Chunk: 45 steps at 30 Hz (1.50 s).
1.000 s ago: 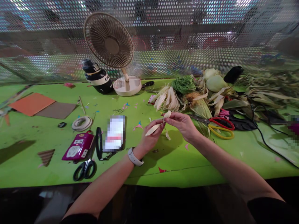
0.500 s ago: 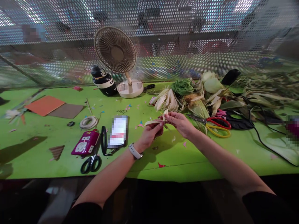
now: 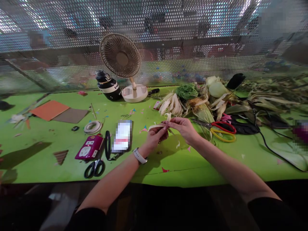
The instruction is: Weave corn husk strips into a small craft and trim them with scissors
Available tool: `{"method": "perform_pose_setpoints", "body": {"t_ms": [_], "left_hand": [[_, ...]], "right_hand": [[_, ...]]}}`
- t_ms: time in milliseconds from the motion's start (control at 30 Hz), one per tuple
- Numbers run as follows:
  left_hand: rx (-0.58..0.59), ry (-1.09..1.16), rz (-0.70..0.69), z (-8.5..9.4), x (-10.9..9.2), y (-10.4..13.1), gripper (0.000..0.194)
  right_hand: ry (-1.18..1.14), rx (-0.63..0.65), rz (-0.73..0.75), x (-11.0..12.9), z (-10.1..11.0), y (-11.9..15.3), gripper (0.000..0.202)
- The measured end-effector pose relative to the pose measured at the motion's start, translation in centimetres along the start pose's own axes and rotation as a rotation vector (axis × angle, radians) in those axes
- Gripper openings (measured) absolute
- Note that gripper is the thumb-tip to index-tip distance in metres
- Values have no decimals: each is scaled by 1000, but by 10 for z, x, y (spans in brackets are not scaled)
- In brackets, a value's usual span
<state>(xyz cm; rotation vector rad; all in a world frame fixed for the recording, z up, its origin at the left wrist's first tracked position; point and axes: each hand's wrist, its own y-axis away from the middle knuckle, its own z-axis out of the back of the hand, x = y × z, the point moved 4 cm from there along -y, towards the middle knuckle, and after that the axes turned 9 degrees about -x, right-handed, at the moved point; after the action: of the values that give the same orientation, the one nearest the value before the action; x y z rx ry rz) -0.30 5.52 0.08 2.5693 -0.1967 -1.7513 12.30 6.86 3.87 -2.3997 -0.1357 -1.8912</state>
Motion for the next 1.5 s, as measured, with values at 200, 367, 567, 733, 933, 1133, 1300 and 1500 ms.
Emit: {"method": "perform_pose_setpoints", "body": {"t_ms": [200, 367, 567, 733, 933, 1133, 1300, 1500], "left_hand": [[-1, 62, -17, 1, -8, -7, 26], [-388, 11, -446, 31, -49, -16, 31], [-22, -280, -255, 9, -45, -7, 22], [157, -105, -88, -12, -19, 2, 32], [216, -13, 2, -9, -11, 3, 30], [161, 89, 4, -9, -8, 4, 21], [95, 133, 72, -7, -9, 4, 19], [55, 195, 138, -5, -9, 5, 19]], "right_hand": [[-35, 2, -25, 0, 4, -3, 18], [31, -7, 6, 4, 8, -5, 15], [124, 15, 27, 3, 9, -5, 16], [87, 19, -21, -10, 12, -7, 19], [-30, 81, -152, -17, 11, -5, 18], [-149, 35, -225, -13, 4, -1, 12], [-251, 25, -276, -13, -1, 3, 13], [-218, 22, -226, -13, 1, 1, 12]]}}
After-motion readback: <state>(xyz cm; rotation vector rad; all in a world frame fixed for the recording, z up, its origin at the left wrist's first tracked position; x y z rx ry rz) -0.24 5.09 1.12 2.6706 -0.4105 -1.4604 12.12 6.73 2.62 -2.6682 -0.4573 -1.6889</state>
